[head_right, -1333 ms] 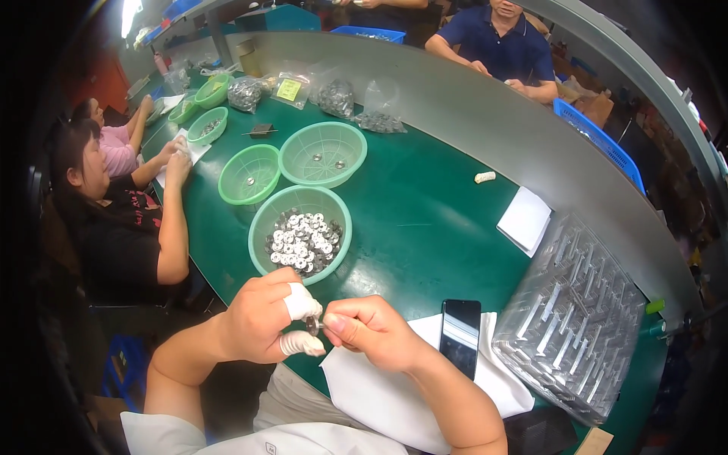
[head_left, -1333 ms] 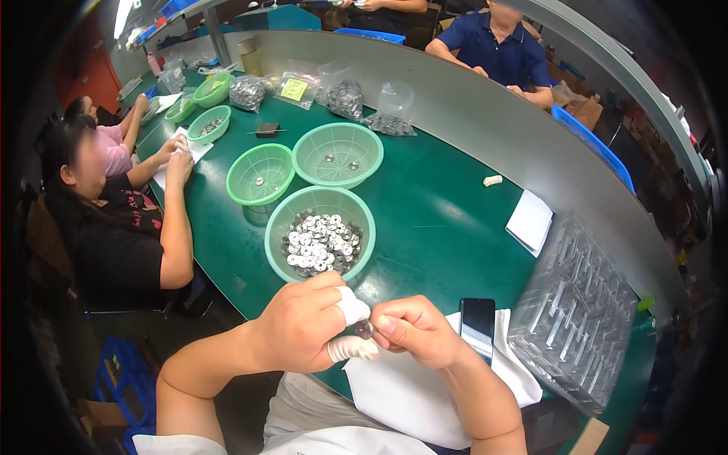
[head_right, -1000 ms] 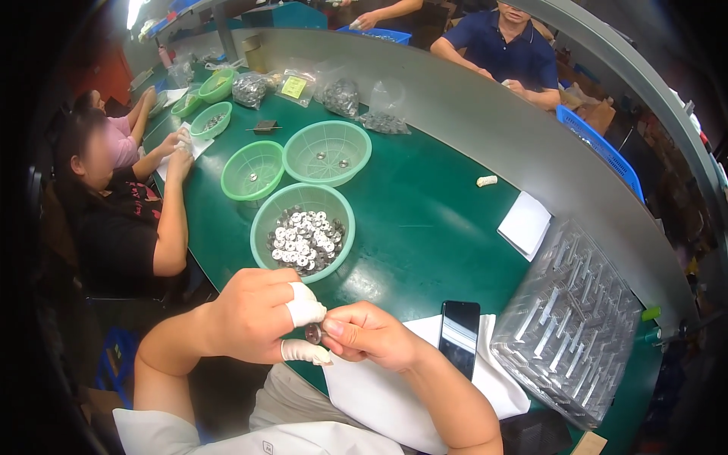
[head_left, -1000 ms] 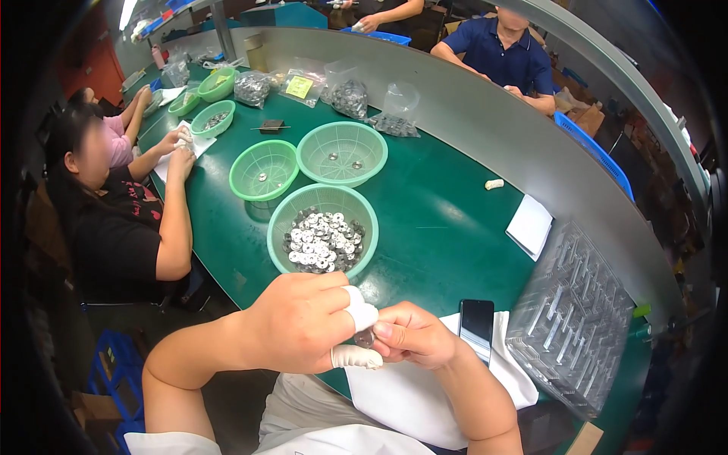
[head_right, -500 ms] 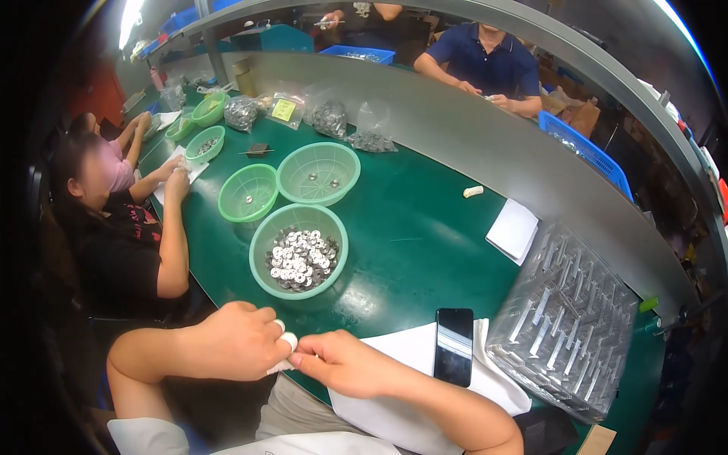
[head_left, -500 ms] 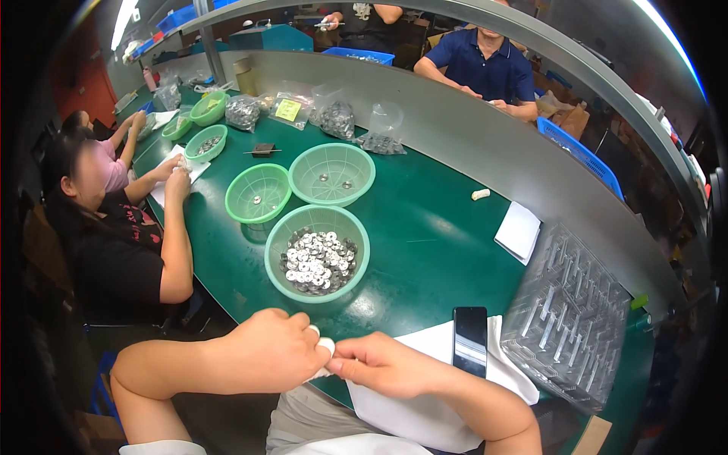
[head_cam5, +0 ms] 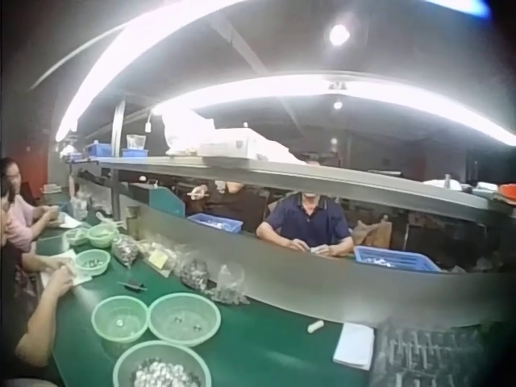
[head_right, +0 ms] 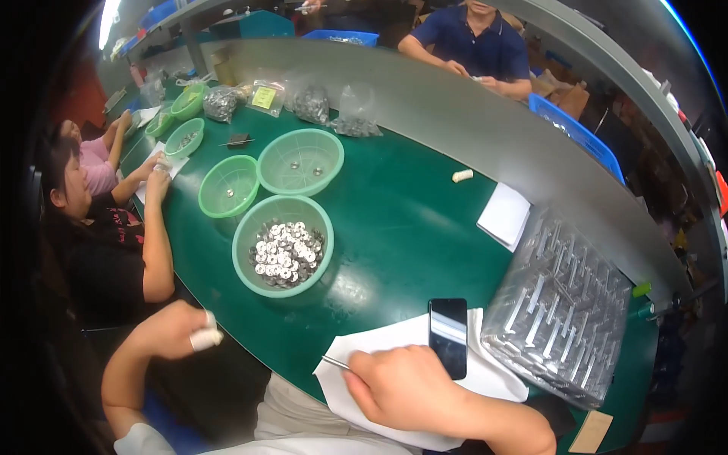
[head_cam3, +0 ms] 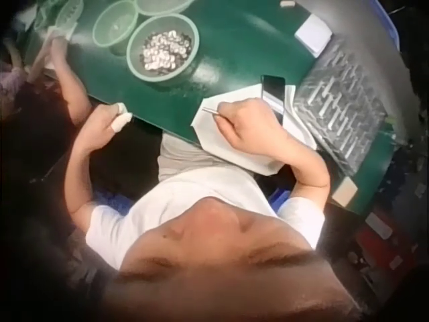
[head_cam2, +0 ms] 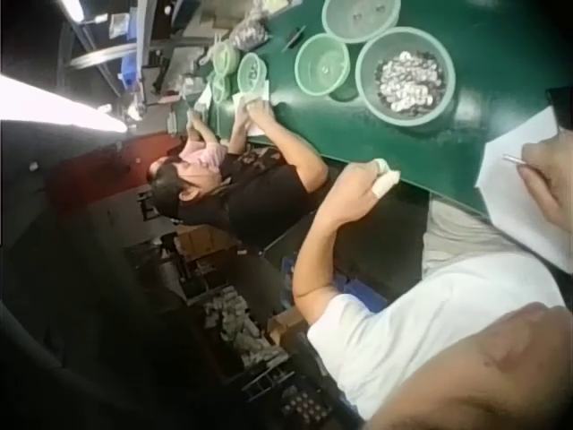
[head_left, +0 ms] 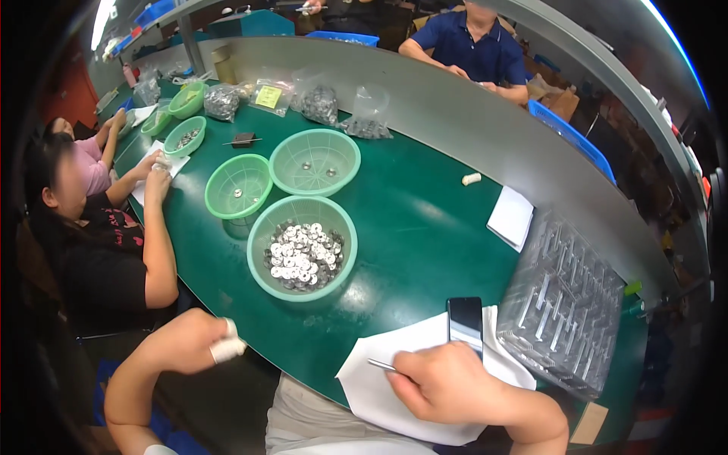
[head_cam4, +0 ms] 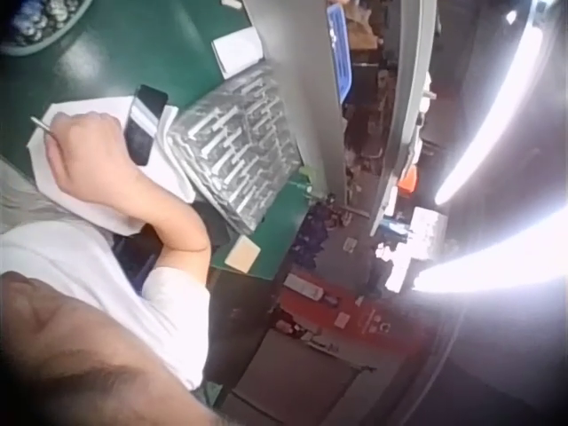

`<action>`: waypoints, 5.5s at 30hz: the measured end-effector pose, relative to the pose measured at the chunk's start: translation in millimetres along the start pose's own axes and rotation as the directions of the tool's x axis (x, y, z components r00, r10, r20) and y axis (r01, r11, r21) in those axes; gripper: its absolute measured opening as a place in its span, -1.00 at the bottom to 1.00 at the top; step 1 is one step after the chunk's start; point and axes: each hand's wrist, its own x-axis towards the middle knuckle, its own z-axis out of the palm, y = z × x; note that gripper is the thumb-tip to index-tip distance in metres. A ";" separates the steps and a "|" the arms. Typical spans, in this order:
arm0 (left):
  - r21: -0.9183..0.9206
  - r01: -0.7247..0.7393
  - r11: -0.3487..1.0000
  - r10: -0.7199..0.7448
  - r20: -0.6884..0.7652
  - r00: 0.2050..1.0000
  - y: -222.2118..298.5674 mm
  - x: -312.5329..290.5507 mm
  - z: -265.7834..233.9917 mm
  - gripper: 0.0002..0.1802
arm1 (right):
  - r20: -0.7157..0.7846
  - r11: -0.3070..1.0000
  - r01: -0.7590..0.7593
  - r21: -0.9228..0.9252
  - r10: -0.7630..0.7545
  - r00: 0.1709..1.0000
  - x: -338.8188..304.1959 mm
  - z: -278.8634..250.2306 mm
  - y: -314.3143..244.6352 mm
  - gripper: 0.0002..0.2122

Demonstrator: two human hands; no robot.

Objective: Picking up small white rings from a bowl and manually placing them onto a component using a thin metal tool.

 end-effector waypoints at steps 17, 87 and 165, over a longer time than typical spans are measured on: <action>-0.897 -0.235 0.375 -0.290 -0.354 0.889 -49.2 214.7 -107.3 -0.79 | -0.633 0.694 0.358 0.625 0.181 0.753 116.3 127.5 46.9 -0.72; 0.393 0.041 0.919 0.176 -0.501 0.847 -119.7 508.0 -185.2 -0.77 | -0.512 0.553 0.341 0.760 0.186 0.839 120.7 124.7 61.2 -0.82; 0.284 0.188 0.940 -0.117 -0.250 0.961 10.2 -9.5 -101.9 -0.69 | -0.569 0.642 0.297 0.706 0.266 0.778 121.7 136.4 51.7 -0.65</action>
